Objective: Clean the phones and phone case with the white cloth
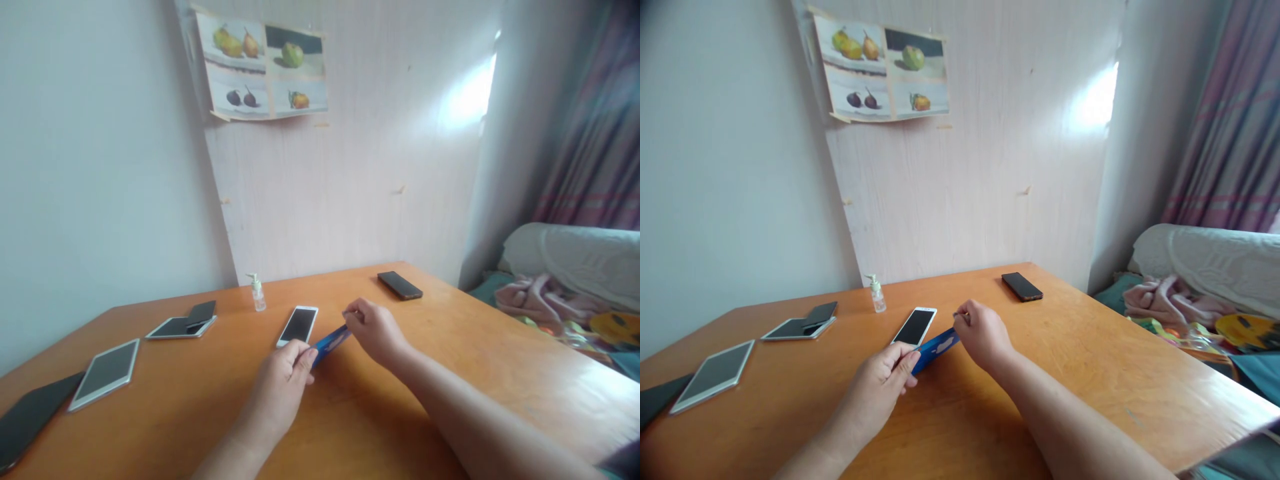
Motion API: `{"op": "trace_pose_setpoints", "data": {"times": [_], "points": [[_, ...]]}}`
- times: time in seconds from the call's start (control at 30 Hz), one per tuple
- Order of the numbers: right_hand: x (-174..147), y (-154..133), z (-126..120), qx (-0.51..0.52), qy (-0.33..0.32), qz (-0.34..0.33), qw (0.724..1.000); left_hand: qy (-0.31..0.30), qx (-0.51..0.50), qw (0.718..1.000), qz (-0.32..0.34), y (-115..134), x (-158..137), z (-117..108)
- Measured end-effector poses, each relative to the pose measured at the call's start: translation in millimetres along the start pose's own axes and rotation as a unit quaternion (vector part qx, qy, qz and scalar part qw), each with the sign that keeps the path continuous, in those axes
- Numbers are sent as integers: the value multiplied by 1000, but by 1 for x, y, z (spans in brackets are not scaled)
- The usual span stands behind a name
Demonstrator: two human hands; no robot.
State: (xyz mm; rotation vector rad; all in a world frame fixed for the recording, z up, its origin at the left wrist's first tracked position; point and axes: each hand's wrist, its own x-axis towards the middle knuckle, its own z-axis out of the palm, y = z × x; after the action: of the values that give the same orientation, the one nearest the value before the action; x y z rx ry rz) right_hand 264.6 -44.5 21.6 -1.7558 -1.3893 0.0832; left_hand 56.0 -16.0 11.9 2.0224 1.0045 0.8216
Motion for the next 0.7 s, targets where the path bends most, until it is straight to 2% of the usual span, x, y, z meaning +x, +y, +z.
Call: {"op": "trace_pose_setpoints", "data": {"times": [0.17, 0.23, 0.4, 0.47, 0.6, 0.67, 0.7], "points": [[-23, -20, 13, 16, -60, -133, 989, -18, -7, 1000, 6, -2, 1, 0], [-18, -17, 12, 16, -60, -128, 990, -13, 0, 1000, 7, -3, 1, 0], [4, 3, 2, -18, -3, -20, 1000, -9, 12, 1000, 0, -3, -1, 1], [1, 1, 4, -9, 1, -37, 999, -1, 13, 1000, -2, -1, -1, 2], [-20, -18, 13, 47, -64, -154, 985, -3, -4, 1000, 0, -3, 0, 3], [-24, -21, 15, 64, -79, -168, 981, -6, -8, 1000, -1, -8, 2, 3], [-22, -20, 15, 65, -72, -155, 983, -4, -7, 1000, -4, -10, 3, 3]]}}
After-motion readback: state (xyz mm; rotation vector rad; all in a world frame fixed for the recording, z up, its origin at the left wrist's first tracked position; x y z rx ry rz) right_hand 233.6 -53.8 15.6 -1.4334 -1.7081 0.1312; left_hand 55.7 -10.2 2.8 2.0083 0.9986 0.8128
